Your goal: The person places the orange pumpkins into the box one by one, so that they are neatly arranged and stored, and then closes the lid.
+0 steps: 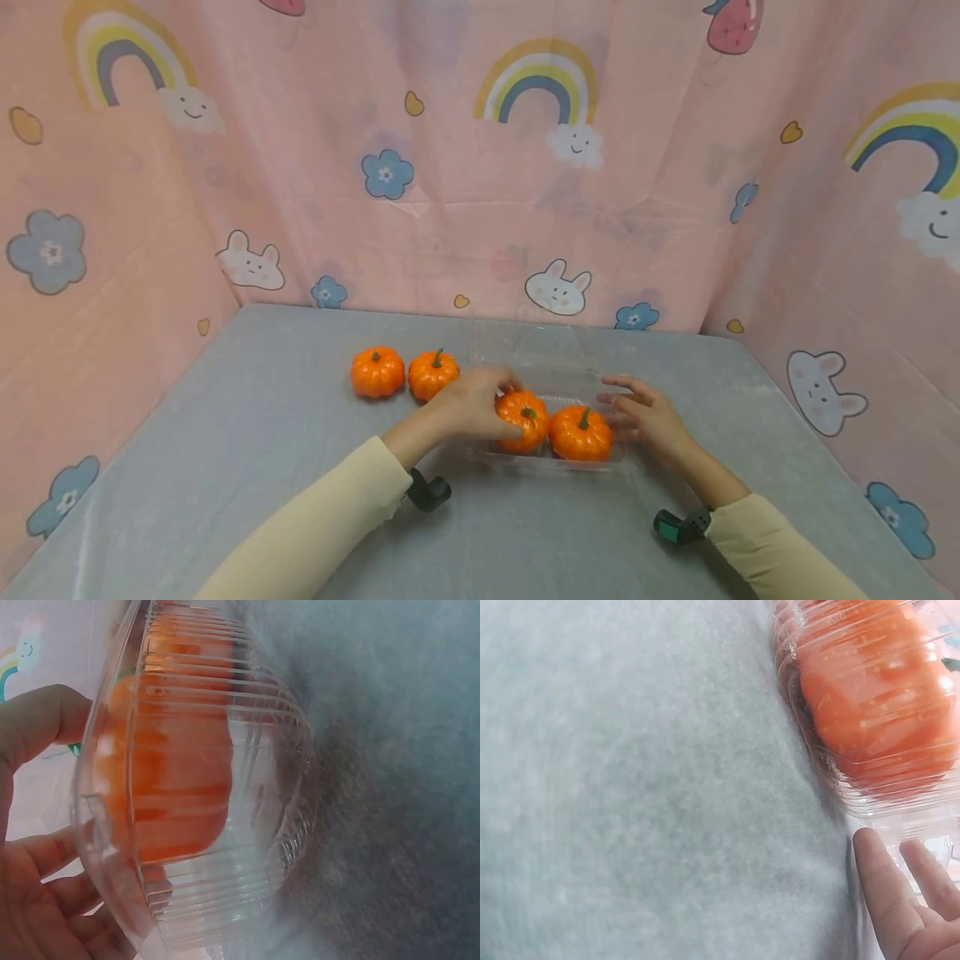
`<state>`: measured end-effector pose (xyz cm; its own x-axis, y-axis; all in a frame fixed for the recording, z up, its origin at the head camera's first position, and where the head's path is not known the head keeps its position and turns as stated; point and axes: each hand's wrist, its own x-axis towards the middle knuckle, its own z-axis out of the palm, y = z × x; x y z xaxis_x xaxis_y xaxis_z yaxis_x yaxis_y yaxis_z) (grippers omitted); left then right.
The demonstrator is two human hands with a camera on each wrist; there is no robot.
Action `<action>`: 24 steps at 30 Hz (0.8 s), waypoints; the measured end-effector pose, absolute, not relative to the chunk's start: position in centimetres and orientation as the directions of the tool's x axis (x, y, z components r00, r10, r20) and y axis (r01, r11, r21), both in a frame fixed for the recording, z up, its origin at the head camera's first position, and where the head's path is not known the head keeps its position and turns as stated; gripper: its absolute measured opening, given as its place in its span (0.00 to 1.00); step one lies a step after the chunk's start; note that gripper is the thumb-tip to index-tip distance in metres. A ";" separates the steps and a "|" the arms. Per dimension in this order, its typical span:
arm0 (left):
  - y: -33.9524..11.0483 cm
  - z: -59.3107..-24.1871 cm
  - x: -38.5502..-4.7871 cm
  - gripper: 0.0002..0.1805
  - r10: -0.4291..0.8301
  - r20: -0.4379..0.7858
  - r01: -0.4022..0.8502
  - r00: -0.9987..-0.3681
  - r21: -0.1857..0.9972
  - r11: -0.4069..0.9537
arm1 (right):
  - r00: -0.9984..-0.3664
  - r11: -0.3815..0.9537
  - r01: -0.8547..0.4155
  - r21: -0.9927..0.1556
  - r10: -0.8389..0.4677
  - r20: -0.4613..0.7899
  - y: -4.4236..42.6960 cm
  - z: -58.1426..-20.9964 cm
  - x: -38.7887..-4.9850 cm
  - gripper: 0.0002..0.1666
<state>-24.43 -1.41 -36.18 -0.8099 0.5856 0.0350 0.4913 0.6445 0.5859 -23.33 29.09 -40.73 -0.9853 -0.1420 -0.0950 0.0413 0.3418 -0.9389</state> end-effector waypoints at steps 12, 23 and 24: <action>-1.2 -36.1 -24.2 0.28 0.605 0.006 0.514 -0.797 0.532 0.672 | -0.986 0.346 0.048 -0.937 -0.136 -0.100 28.9 -40.4 -23.1 0.30; -1.1 -36.1 -24.0 0.27 0.608 -0.022 0.528 -0.794 0.471 0.706 | -0.986 0.344 0.037 -0.938 -0.138 -0.090 28.9 -40.4 -23.1 0.30; -1.1 -36.1 -24.0 0.27 0.606 -0.024 0.529 -0.795 0.464 0.711 | -0.986 0.343 0.033 -0.939 -0.142 -0.086 28.9 -40.4 -23.1 0.30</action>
<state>-24.00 -1.06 -36.12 -0.7947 0.6065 -0.0238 0.5287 0.7110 0.4637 -23.07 28.88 -40.39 -0.9860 -0.1424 -0.0863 0.0327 0.3428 -0.9388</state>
